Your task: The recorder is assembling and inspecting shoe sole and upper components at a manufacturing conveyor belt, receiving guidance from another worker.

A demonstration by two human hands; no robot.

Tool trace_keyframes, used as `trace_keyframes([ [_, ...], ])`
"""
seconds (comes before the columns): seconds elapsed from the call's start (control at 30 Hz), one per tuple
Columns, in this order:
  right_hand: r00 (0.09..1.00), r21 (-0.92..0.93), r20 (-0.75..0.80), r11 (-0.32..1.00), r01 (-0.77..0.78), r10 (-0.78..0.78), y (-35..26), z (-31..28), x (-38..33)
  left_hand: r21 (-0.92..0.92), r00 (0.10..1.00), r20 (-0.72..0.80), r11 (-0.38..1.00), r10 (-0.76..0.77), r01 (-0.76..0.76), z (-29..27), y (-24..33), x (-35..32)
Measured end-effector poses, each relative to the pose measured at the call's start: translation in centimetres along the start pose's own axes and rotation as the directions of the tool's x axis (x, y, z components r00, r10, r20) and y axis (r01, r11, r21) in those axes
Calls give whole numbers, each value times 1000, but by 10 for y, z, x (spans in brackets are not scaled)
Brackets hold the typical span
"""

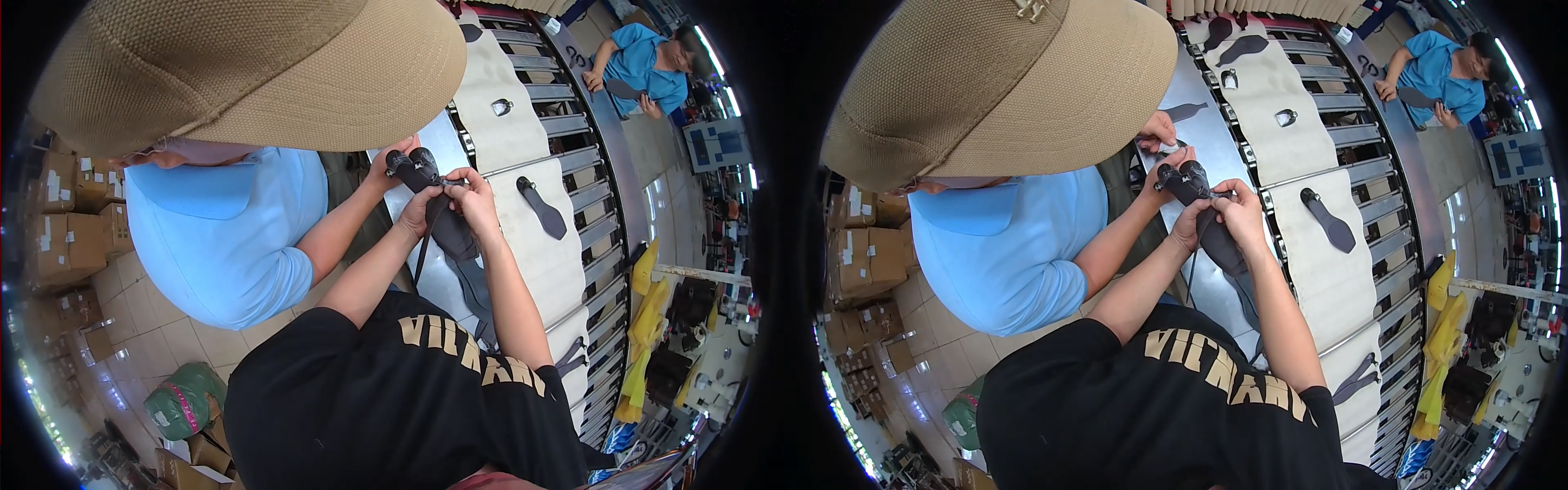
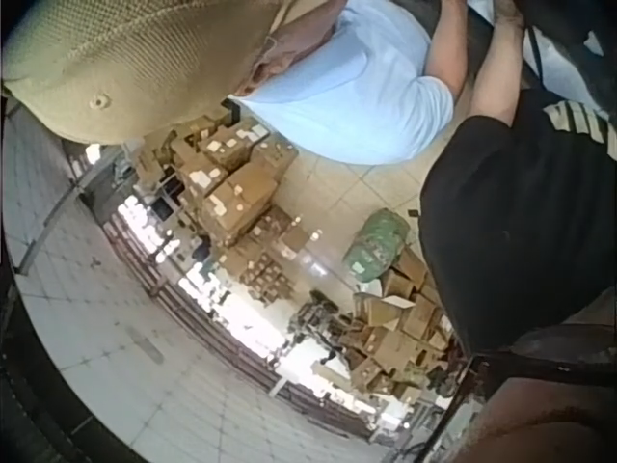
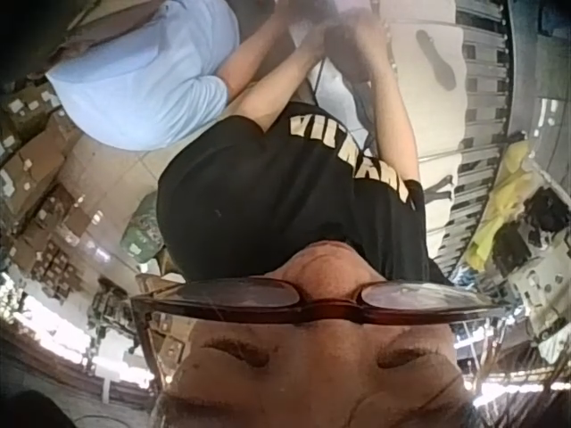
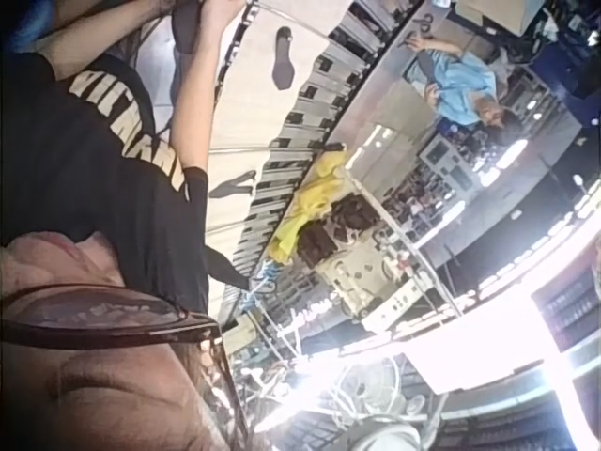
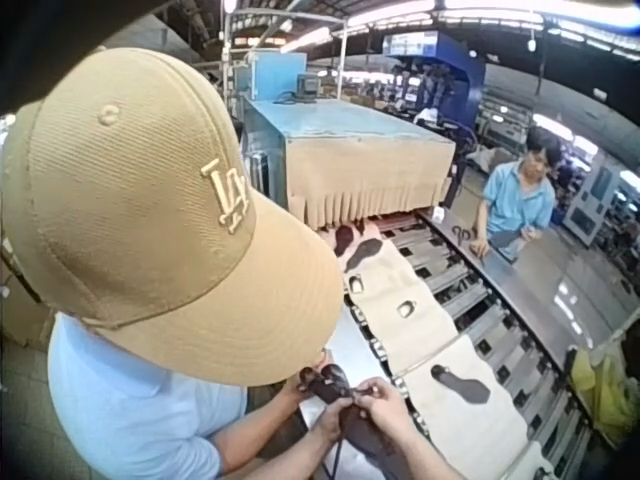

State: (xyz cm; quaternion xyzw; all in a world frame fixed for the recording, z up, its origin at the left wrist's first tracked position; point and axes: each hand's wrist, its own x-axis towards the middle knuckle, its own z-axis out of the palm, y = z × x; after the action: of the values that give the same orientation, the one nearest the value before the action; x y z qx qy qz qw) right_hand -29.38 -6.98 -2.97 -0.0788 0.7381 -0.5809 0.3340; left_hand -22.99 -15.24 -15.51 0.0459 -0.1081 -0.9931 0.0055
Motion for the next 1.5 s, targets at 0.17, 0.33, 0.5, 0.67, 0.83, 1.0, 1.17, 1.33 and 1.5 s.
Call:
trace_keyframes([
  [0.17, 1000, -29, 4, 1000, 11, -11, -3, 1, -2, -10, 1000, -22, 1000, 1, -2, 4, 2, 0],
  [0.33, 1000, -15, 8, 1000, 19, -18, -2, 1, -2, -4, 1000, -14, 1000, 12, -12, 4, 1, 0],
  [0.5, 999, -57, 16, 997, 46, -45, 3, 0, -1, -9, 999, -33, 1000, -4, 3, 1, 1, 0],
  [0.67, 978, -256, -41, 948, 188, -205, 16, -1, -6, -93, 998, -50, 995, 35, -40, -4, -4, 3],
  [0.83, 946, -348, -129, 907, 238, -297, 7, 2, -13, 0, 989, -138, 998, -57, 58, -15, -9, 12],
  [1.0, 876, -432, -200, 842, 323, -438, 1, 7, -20, 282, 927, -118, 883, -355, 374, -54, -8, 5],
  [1.17, 843, -481, -185, 795, 370, -504, -7, 16, -20, 52, 887, 12, 886, -462, 461, -77, 3, 8],
  [1.33, 852, -483, -186, 800, 355, -490, -8, 12, -18, 10, 866, 57, 867, -497, 498, -76, 0, 13],
  [1.5, 860, -479, -175, 804, 352, -480, -11, 12, -18, 7, 871, 64, 873, -488, 488, -72, 4, 11],
])
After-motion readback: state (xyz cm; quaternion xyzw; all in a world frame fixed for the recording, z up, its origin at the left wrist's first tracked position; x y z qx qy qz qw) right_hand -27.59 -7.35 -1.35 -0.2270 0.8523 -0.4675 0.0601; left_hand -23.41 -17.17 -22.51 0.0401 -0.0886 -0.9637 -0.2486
